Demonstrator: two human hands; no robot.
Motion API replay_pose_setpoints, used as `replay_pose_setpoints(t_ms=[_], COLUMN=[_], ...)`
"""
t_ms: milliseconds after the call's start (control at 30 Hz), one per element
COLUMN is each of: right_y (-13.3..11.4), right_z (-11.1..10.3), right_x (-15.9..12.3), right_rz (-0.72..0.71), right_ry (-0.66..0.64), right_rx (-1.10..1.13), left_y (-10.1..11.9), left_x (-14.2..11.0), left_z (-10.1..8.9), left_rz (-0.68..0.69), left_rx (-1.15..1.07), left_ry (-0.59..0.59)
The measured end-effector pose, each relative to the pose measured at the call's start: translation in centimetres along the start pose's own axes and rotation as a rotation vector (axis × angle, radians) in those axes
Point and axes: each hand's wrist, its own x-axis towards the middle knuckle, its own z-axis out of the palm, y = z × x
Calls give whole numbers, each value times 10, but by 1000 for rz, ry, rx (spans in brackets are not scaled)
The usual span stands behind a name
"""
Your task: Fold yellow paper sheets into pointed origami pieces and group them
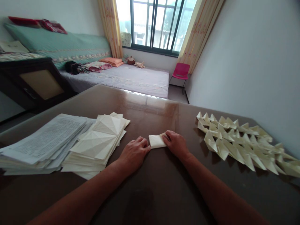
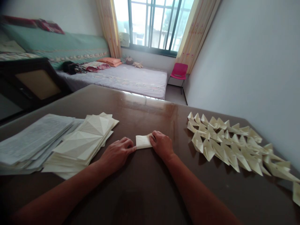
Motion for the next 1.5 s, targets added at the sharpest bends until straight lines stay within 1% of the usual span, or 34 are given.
replay_pose_setpoints(t_ms=[133,200,233,300,367,400,467,567,633,900,1267,1500], right_y=[2,2,3,2,2,2,2,2,3,2,0,-2], right_z=[-1,-2,-2,-2,-2,-2,-2,-2,-1,1,0,-2], right_x=[1,1,1,1,0,0,0,0,1,3,4,4], right_rz=[-35,-49,-57,-66,-68,-69,-71,-70,-59,-23,4,12], right_ry=[-19,-37,-43,-48,-45,-43,-40,-36,-33,-29,-49,-60], right_rx=[21,33,38,43,40,37,34,31,22,-22,-51,-55], left_y=[0,0,0,2,6,8,13,19,20,19,19,20], left_x=[-1,-1,-1,0,2,3,4,3,2,2,3,-1], left_z=[0,1,2,6,12,16,24,34,36,34,37,30], left_rz=[2,-11,-25,-25,50,102,165,155,146,147,134,99], left_rx=[16,30,35,31,15,8,5,-3,-10,-44,-48,-12], left_ry=[10,43,82,207,323,351,335,278,263,272,254,242])
